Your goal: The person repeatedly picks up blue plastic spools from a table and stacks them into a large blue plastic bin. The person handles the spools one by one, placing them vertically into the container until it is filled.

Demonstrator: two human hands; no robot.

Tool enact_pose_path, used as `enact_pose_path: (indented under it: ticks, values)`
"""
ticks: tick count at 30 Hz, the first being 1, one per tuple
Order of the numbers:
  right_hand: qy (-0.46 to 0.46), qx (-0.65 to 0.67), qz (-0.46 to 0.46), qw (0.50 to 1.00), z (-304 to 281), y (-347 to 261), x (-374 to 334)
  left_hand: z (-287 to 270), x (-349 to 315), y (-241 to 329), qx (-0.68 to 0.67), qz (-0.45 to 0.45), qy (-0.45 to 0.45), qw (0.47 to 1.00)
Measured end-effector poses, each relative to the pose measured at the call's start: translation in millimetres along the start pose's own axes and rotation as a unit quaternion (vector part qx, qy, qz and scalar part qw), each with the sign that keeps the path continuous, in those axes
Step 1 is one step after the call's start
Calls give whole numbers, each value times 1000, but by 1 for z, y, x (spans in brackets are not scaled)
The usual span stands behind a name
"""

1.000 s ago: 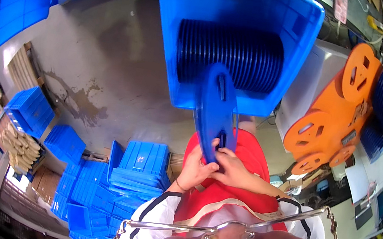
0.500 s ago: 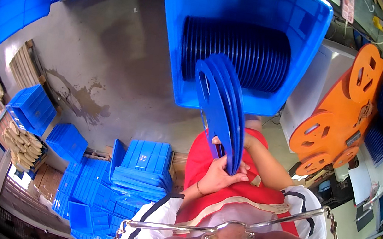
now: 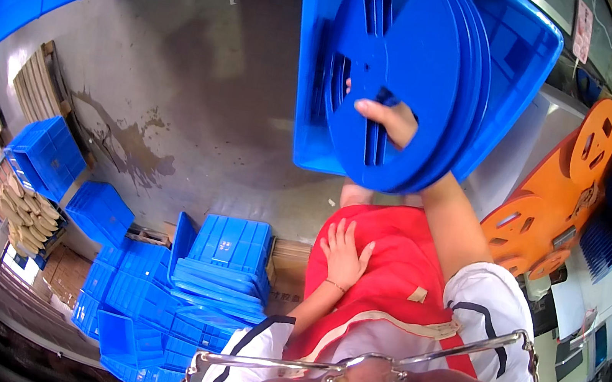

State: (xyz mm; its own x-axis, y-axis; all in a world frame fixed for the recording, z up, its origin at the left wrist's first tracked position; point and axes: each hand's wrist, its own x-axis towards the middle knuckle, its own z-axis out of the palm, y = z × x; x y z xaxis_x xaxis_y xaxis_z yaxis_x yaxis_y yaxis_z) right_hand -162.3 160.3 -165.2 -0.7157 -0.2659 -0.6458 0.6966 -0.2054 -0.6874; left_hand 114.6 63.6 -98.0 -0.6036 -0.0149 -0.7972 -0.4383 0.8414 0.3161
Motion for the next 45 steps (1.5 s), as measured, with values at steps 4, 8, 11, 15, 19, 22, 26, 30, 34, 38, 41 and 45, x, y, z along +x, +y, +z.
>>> enact_pose_path:
  ticks: [4, 8, 11, 15, 19, 22, 26, 30, 34, 38, 41, 45]
  values:
    - [31, -62, -1, 998, 13, 0, 39, 36, -1, -32, 74, -119, -185, 973]
    - [12, -73, 43, 996, -2, 45, 73, 47, 5, -31, 65, -141, -181, 971]
    - [39, -56, 103, 992, 34, -12, 54, 55, 6, -30, 57, -145, -161, 975]
    - [-22, 82, 130, 988, 0, 55, 77, 57, 4, -35, 46, -124, -106, 985]
    - [75, 16, 71, 994, -34, 111, 4, 46, 35, -64, 102, 23, 12, 994]
    - [113, -287, -1, 951, -72, 171, -112, -18, 103, -61, 150, 169, 153, 962]
    - [26, -636, 163, 754, -115, 187, -261, -79, 185, -53, 482, 213, 145, 837]
    - [69, -654, 256, 709, -106, 200, -285, -105, 246, -47, 685, 235, 83, 685]
    - [122, -643, 272, 706, -108, 217, -269, -106, 267, -44, 711, 216, 46, 668]
    - [135, -588, 289, 743, -123, 226, -271, -106, 271, -45, 705, 220, 44, 673]
    - [134, -592, 304, 734, -122, 223, -269, -111, 271, -32, 721, 241, 15, 650]
    - [138, -594, 291, 737, -125, 226, -274, -111, 276, -25, 747, 276, 19, 605]
